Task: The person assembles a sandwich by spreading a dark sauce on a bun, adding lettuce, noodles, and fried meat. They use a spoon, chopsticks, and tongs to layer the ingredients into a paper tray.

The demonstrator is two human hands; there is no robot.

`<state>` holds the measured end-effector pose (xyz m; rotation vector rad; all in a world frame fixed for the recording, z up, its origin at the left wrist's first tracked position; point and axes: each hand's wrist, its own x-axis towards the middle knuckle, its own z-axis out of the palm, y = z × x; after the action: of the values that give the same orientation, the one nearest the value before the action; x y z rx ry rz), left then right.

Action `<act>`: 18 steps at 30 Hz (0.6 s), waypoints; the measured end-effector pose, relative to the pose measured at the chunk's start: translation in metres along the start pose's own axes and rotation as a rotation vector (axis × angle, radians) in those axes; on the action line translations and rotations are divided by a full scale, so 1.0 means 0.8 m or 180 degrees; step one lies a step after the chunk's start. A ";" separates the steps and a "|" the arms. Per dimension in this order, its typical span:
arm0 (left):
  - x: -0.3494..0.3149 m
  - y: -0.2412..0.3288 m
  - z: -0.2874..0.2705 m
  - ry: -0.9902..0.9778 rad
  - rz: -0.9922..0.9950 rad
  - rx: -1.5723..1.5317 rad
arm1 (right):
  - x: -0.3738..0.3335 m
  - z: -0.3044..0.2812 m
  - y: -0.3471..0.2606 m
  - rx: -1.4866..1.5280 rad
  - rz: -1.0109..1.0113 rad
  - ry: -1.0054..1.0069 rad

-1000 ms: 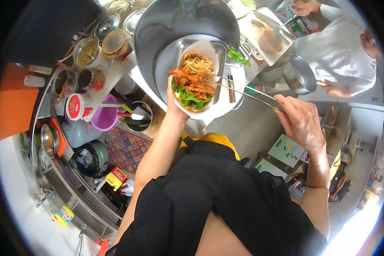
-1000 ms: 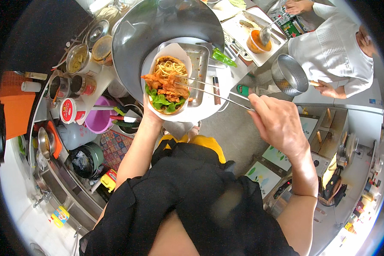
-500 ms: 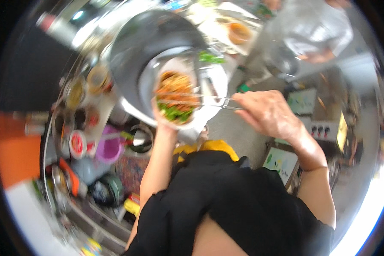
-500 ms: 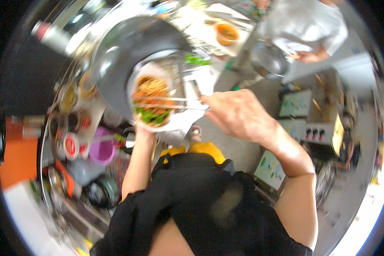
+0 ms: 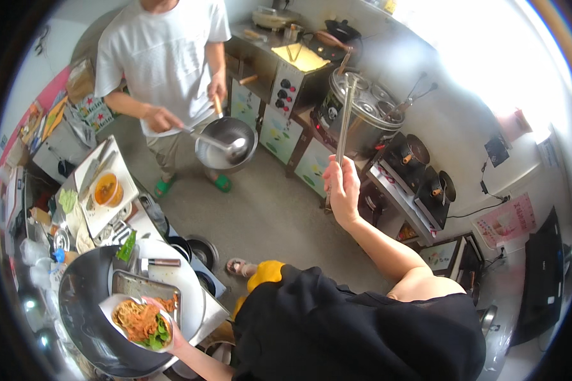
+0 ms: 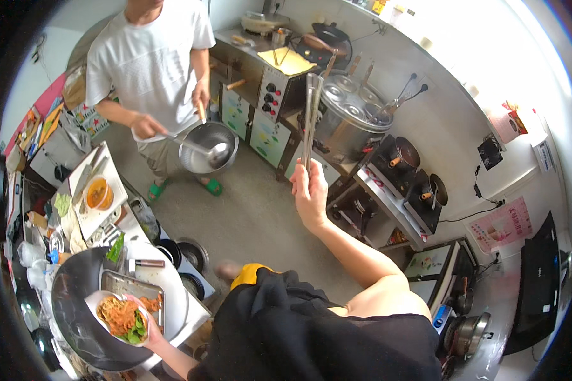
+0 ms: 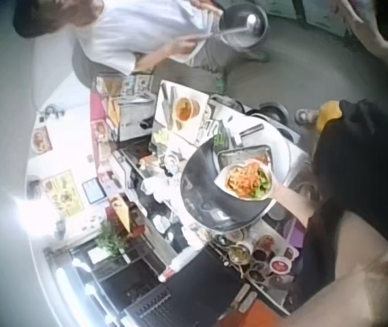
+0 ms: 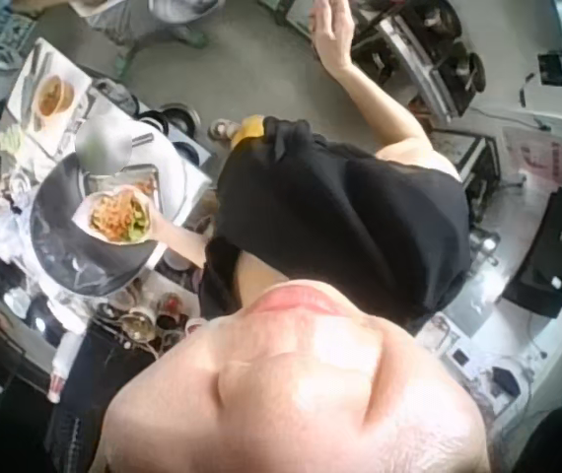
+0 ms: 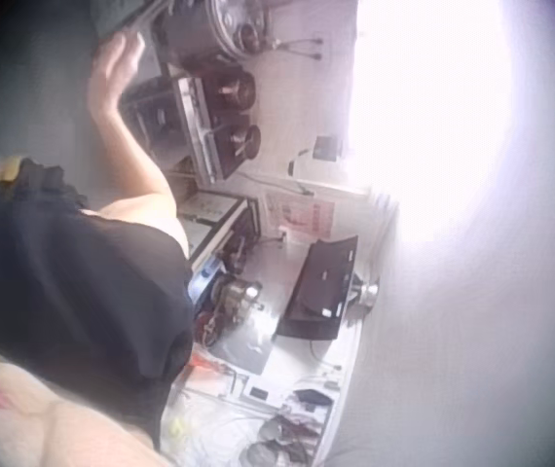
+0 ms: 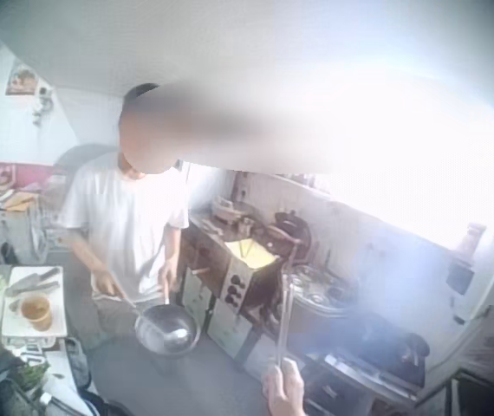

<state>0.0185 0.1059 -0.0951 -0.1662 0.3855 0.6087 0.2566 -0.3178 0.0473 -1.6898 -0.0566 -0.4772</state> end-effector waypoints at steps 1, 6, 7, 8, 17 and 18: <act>0.001 0.004 0.001 -0.0072 -0.0092 -0.0165 | -0.007 -0.003 -0.006 -0.0225 -0.0193 -0.0285; -0.049 -0.024 0.062 -0.1023 -0.0212 0.0124 | -0.123 0.045 0.037 -0.0930 0.0045 -0.1987; -0.058 -0.022 0.065 -0.1186 -0.0200 0.0230 | -0.138 0.069 0.033 -0.1009 -0.0070 -0.2556; -0.063 -0.015 0.047 -0.1257 0.0149 0.0520 | -0.146 0.094 0.029 -0.1091 -0.0295 -0.3051; -0.192 -0.017 0.005 0.0093 0.1387 -0.0209 | -0.155 0.345 0.053 -0.1632 -0.2902 -0.5133; -0.196 -0.019 0.004 0.0348 0.1578 -0.0085 | -0.150 0.371 0.050 -0.1886 -0.3229 -0.5286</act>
<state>-0.0892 0.0123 -0.0290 -0.1297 0.5299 1.0964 0.2418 -0.0138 -0.0598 -2.0821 -2.1932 0.3881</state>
